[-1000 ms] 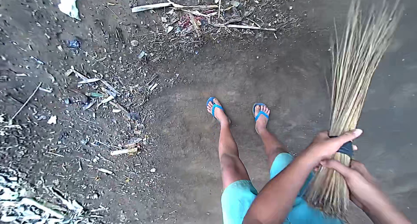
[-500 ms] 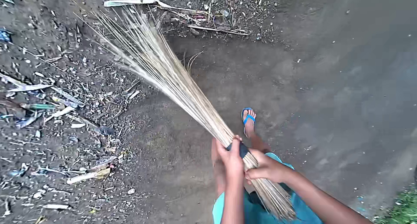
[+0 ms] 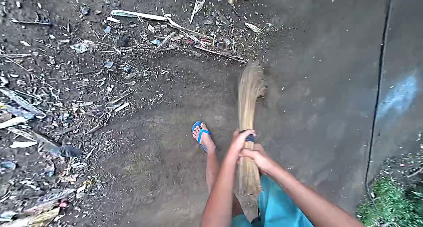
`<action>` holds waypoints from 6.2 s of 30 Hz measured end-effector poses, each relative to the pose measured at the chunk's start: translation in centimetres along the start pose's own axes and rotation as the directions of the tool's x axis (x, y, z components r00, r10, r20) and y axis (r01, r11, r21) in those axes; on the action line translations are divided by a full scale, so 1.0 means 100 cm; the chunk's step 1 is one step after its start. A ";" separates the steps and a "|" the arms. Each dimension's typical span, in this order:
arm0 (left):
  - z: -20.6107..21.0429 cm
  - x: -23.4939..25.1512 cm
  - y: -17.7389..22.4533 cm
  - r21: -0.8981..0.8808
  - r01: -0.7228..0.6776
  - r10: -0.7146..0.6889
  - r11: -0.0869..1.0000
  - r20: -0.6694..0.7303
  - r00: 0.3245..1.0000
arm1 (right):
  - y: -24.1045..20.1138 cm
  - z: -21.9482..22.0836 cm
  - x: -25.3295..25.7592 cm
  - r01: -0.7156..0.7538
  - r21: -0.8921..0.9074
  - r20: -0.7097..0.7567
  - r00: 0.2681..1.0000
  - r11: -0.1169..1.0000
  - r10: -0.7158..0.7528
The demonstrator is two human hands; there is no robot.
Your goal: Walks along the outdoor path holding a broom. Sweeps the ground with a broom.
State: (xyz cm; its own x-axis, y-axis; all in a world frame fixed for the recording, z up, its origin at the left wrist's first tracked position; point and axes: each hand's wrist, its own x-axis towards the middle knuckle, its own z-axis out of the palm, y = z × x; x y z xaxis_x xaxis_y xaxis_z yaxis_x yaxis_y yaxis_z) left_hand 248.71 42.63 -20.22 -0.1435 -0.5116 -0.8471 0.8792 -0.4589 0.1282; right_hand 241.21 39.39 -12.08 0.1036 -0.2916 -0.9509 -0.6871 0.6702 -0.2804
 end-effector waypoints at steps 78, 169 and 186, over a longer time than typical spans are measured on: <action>0.218 0.090 0.065 -0.329 -0.267 0.186 0.906 -0.258 0.948 | -0.179 -0.225 0.054 0.036 -0.241 0.372 0.926 0.970 0.058; -0.071 -0.121 0.074 -0.503 -0.454 0.308 0.735 -0.349 0.885 | -0.124 0.128 -0.044 0.076 -0.546 0.331 0.935 0.834 0.131; 0.021 -0.209 0.063 -0.598 -0.186 0.223 0.780 -0.012 0.975 | -0.129 0.073 -0.188 0.029 -0.484 0.079 0.997 0.874 0.011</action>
State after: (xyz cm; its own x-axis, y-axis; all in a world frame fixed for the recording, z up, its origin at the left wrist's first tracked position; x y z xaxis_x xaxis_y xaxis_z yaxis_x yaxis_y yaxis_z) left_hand 256.30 48.95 -0.62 0.0617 -0.5924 -0.8032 0.9839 0.1713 -0.0508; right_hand 253.42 41.22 8.50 0.1528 -0.2292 -0.9613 -0.9461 0.2472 -0.2093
